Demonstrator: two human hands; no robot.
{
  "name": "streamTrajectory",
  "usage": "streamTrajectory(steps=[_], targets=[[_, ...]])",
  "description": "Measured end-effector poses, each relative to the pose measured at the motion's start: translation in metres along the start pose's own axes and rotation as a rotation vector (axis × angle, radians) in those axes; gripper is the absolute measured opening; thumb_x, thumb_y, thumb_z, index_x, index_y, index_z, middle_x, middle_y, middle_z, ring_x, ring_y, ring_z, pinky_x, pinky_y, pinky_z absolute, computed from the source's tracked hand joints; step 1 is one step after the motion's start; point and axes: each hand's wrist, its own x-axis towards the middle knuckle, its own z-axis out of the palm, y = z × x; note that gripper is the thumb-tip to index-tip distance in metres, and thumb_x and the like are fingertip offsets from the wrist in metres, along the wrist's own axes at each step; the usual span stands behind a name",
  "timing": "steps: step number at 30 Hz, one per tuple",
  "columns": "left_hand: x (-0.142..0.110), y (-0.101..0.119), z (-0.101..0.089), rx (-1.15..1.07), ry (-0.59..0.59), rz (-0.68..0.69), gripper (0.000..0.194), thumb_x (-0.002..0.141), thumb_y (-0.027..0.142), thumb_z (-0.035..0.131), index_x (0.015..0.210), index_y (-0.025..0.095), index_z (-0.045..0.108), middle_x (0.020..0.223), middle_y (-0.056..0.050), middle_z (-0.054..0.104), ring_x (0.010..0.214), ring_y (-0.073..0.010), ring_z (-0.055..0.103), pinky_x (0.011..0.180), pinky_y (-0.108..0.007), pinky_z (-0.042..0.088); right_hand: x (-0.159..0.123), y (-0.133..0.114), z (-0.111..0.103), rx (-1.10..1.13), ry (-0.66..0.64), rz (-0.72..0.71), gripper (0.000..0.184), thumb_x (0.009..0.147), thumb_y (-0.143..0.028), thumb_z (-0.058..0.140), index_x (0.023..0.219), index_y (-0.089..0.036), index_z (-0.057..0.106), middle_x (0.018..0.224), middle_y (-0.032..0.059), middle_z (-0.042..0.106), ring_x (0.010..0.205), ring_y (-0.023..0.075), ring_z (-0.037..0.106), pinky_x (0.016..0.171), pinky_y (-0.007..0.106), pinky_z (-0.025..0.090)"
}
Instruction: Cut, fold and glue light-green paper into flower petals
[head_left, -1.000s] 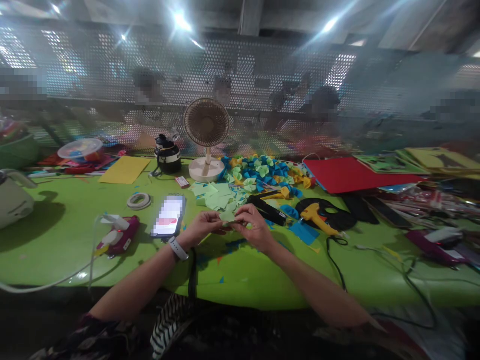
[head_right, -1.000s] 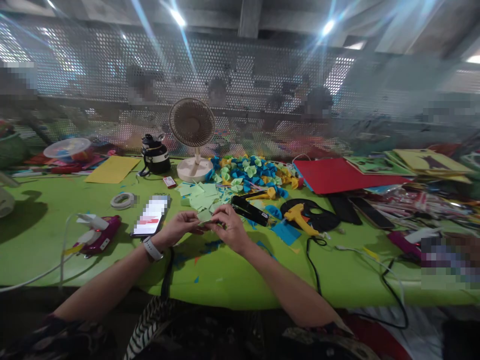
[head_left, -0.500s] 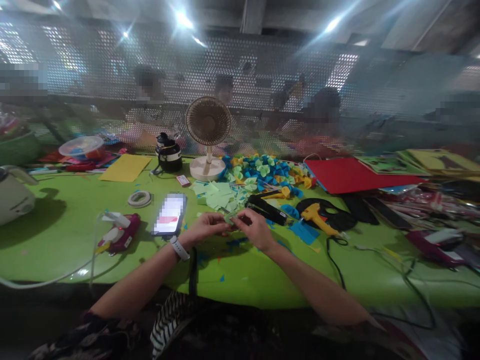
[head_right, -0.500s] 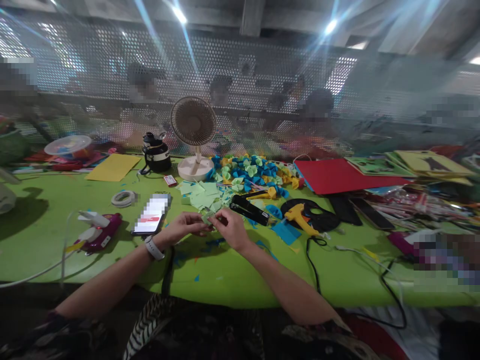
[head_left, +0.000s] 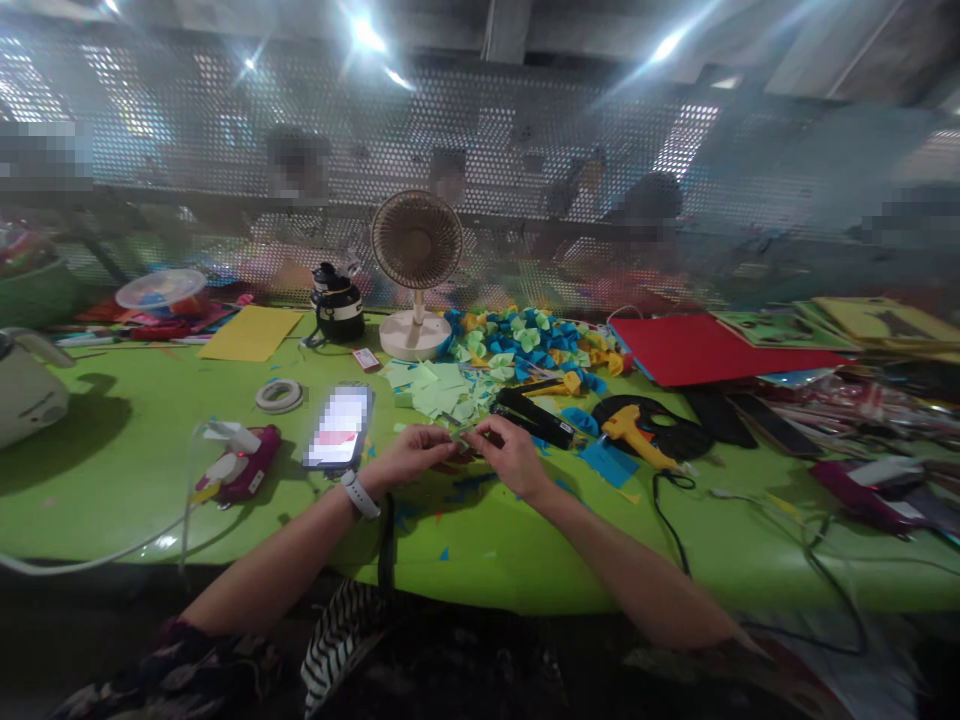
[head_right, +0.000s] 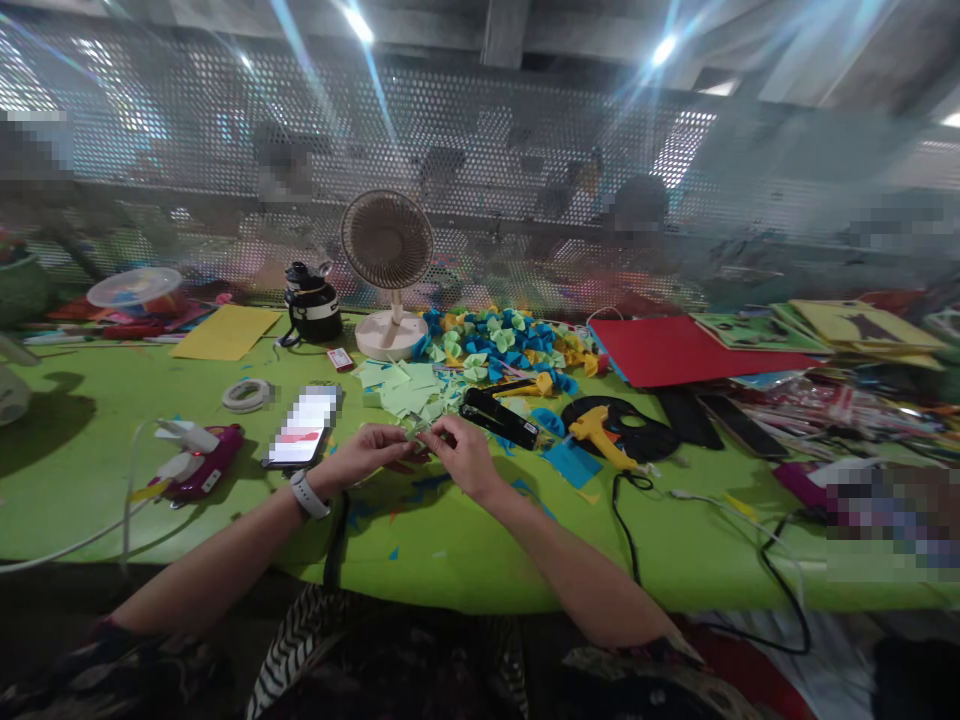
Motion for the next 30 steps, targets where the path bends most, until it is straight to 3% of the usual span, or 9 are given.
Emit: streamTrajectory(steps=[14,20,22,25,30], targets=[[0.001,-0.001,0.001,-0.024,0.023,-0.003,0.038,0.071,0.046,0.075,0.086,0.011,0.071,0.087,-0.01,0.075,0.086,-0.0221,0.07,0.083,-0.035,0.055,-0.001,0.001,0.002,-0.036,0.0,-0.006,0.032,0.085,-0.047,0.059,0.069,-0.02,0.056,0.062,-0.0008,0.053,0.057,0.0125,0.045,0.053,0.025,0.035],[-0.001,0.005,0.003,-0.031,0.014,-0.03,0.041,0.07,0.048,0.075,0.086,0.011,0.07,0.083,-0.01,0.075,0.085,-0.0217,0.071,0.08,-0.032,0.056,0.002,-0.002,-0.005,0.1,0.009,0.138,0.035,0.081,-0.053,0.061,0.076,-0.02,0.05,0.061,-0.0035,0.052,0.052,0.0109,0.044,0.049,0.024,0.036],[-0.002,0.006,0.003,-0.043,-0.008,-0.042,0.04,0.07,0.047,0.075,0.084,0.011,0.07,0.081,-0.009,0.075,0.082,-0.0206,0.071,0.079,-0.031,0.056,0.004,-0.002,-0.008,0.131,-0.072,0.164,0.038,0.083,-0.057,0.056,0.074,-0.02,0.048,0.058,-0.0044,0.048,0.051,0.0107,0.043,0.048,0.024,0.034],[-0.002,0.005,0.003,-0.103,-0.041,-0.075,0.038,0.069,0.045,0.077,0.08,0.01,0.068,0.078,-0.009,0.074,0.078,-0.0197,0.071,0.076,-0.031,0.057,0.005,0.0,-0.009,0.106,-0.241,0.13,0.045,0.087,-0.058,0.048,0.063,-0.02,0.045,0.05,-0.0053,0.04,0.048,0.0102,0.039,0.047,0.024,0.03],[-0.002,0.004,0.002,-0.165,-0.01,-0.133,0.036,0.065,0.04,0.081,0.078,0.01,0.066,0.077,-0.01,0.074,0.076,-0.0207,0.072,0.063,-0.026,0.056,0.003,0.002,-0.002,0.005,-0.204,-0.007,0.042,0.09,-0.049,0.047,0.06,-0.02,0.042,0.052,-0.0052,0.037,0.051,0.0102,0.035,0.05,0.024,0.028]])
